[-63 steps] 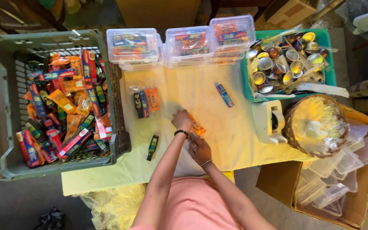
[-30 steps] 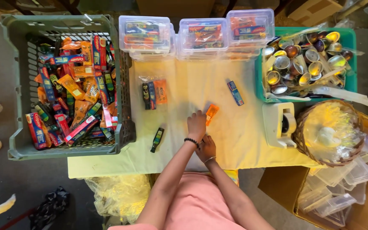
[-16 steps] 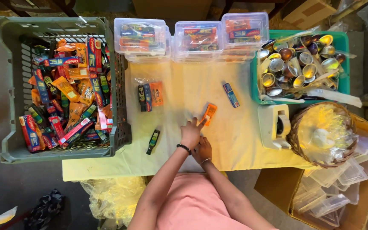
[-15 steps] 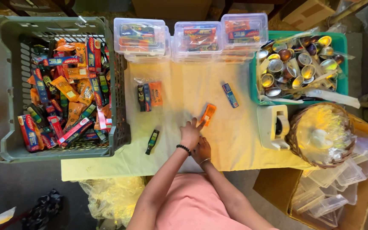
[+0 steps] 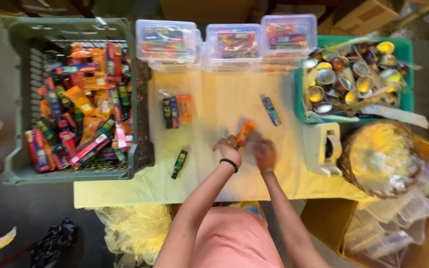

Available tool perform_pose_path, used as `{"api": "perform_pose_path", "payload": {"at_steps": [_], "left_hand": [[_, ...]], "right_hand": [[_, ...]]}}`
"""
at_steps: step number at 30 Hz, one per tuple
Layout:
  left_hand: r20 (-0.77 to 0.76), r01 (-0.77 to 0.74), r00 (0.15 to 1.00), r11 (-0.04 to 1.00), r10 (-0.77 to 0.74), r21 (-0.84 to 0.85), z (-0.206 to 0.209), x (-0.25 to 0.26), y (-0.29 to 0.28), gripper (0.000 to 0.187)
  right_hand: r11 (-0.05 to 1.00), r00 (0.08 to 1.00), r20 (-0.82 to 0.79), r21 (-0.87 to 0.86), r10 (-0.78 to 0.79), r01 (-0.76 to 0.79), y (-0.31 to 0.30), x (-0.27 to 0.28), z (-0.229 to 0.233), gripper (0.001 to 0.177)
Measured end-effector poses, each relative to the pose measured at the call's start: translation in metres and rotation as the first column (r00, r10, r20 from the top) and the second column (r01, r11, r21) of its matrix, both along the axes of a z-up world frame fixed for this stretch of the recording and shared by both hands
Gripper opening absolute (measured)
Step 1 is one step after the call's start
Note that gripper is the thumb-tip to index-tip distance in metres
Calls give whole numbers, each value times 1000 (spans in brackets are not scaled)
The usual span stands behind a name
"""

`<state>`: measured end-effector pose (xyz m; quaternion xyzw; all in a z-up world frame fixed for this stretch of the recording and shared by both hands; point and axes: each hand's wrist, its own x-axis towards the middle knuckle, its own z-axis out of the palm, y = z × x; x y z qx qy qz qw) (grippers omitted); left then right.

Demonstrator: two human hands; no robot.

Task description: The person handles various small retail items including toothpaste boxes and lighters, moving them between bins, containers, and the table surface.

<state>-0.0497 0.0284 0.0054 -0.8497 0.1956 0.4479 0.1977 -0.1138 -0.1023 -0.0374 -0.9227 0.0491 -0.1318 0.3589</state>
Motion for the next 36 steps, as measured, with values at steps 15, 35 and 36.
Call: {"api": "perform_pose_path", "payload": {"at_steps": [15,35,36], "left_hand": [[-72,-85,993,988,95,130,31,22,-23,81],[578,71,800,932,159,-355,5,-79,45,87],[577,65,800,932,165,-357,2,-82,42,87]], "right_hand": [[906,995,-101,-420,11,-53,13,56,-3,25],[961,933,-358,240,-42,135,31,3,94,37],[963,933,-359,238,-37,129,26,2,92,37]]}}
